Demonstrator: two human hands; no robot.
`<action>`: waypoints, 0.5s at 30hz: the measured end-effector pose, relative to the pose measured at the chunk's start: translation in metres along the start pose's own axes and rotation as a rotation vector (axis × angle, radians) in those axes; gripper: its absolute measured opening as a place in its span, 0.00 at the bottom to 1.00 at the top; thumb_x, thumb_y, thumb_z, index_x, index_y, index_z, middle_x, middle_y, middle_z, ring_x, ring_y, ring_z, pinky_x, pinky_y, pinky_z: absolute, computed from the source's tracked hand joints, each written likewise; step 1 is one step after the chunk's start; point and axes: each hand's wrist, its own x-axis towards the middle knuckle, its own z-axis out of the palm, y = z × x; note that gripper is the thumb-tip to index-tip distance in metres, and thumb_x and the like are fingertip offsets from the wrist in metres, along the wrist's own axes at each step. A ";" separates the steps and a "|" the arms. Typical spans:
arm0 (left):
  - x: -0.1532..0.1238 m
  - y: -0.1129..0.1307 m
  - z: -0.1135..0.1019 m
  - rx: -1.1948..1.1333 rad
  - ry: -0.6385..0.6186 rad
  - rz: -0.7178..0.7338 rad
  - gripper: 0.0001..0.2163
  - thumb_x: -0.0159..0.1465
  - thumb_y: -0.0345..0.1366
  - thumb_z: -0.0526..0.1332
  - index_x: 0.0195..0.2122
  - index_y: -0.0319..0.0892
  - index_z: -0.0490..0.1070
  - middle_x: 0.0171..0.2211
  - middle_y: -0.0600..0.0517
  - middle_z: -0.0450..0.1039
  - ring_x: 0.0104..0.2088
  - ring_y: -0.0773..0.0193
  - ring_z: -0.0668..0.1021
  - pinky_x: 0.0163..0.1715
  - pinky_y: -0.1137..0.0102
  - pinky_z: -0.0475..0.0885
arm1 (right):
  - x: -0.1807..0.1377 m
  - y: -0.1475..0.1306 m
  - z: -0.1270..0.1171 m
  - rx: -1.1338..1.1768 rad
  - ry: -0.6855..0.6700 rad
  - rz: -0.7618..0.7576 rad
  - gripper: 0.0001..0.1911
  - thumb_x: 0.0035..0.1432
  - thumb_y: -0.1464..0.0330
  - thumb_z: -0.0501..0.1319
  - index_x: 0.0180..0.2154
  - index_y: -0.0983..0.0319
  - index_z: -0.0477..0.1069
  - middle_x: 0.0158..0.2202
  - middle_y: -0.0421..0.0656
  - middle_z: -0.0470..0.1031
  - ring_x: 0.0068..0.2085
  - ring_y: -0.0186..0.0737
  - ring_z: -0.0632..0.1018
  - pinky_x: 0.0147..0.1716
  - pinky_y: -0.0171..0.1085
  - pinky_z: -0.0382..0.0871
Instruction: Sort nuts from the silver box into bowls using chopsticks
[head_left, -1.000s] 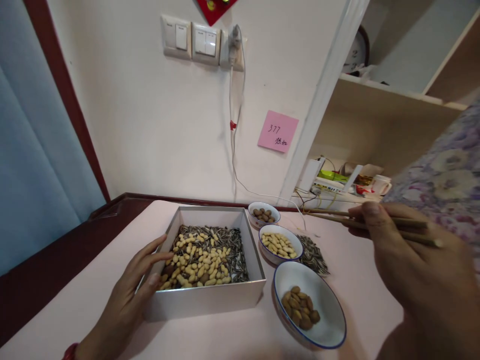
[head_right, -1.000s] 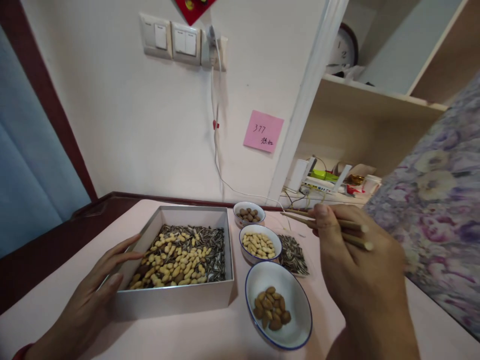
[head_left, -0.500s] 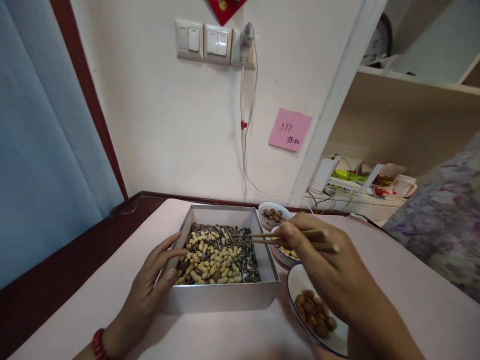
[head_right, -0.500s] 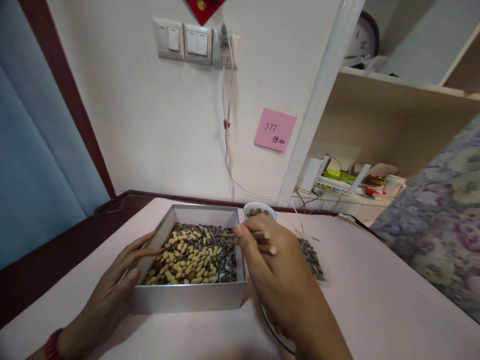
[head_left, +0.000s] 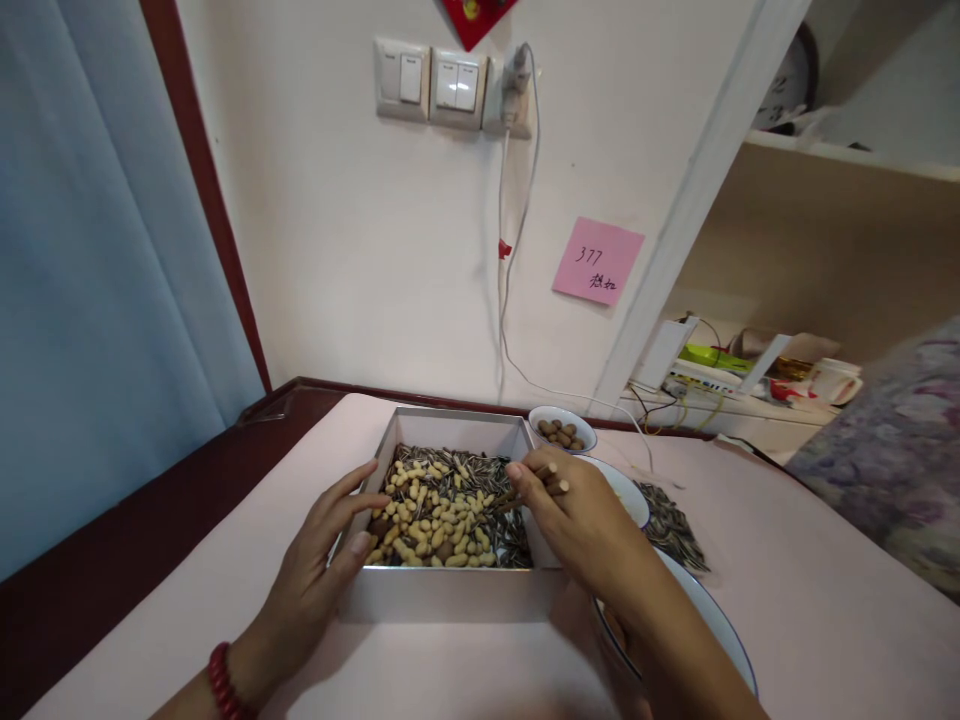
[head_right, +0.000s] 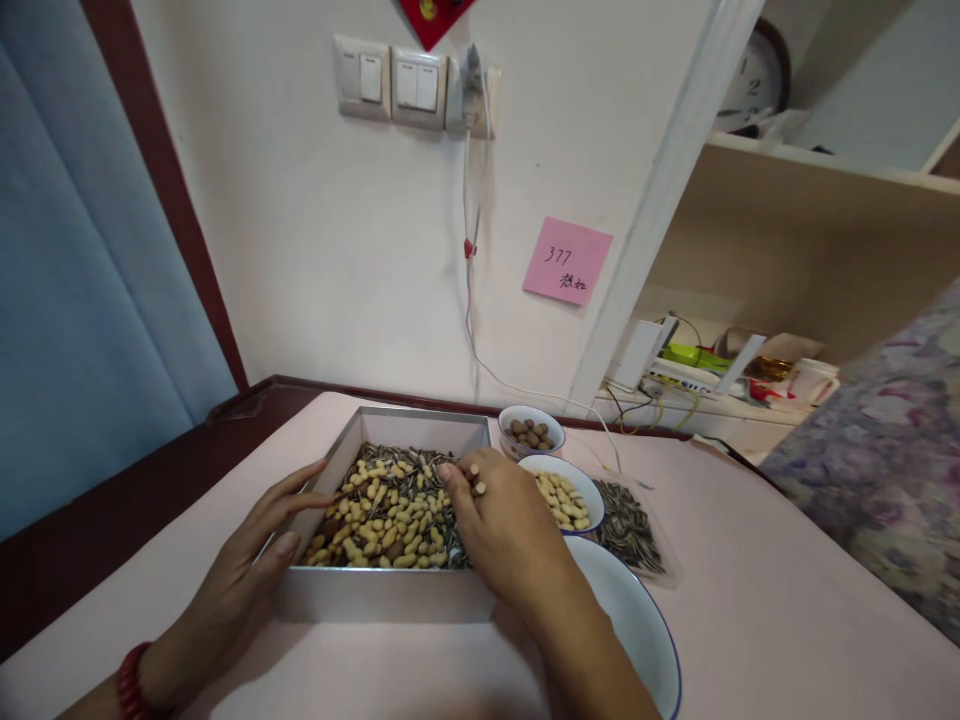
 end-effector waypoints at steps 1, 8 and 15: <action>0.000 0.000 0.000 0.001 -0.002 -0.001 0.13 0.70 0.45 0.52 0.52 0.56 0.71 0.68 0.55 0.53 0.67 0.49 0.59 0.64 0.48 0.58 | 0.001 0.001 0.001 0.003 0.008 0.000 0.19 0.68 0.58 0.50 0.26 0.59 0.65 0.28 0.40 0.69 0.30 0.38 0.69 0.31 0.38 0.56; 0.001 0.000 0.001 -0.016 0.003 -0.004 0.13 0.70 0.45 0.52 0.52 0.56 0.71 0.69 0.55 0.53 0.67 0.50 0.60 0.64 0.50 0.59 | -0.004 -0.002 -0.009 0.043 0.059 -0.023 0.21 0.68 0.57 0.50 0.26 0.59 0.64 0.27 0.40 0.68 0.30 0.37 0.69 0.31 0.38 0.58; 0.002 0.001 0.000 0.077 0.052 0.014 0.15 0.69 0.45 0.52 0.51 0.53 0.73 0.68 0.54 0.57 0.65 0.50 0.64 0.60 0.55 0.68 | -0.036 0.003 -0.069 0.138 0.386 -0.058 0.19 0.67 0.54 0.56 0.31 0.59 0.73 0.30 0.41 0.75 0.33 0.38 0.76 0.31 0.36 0.67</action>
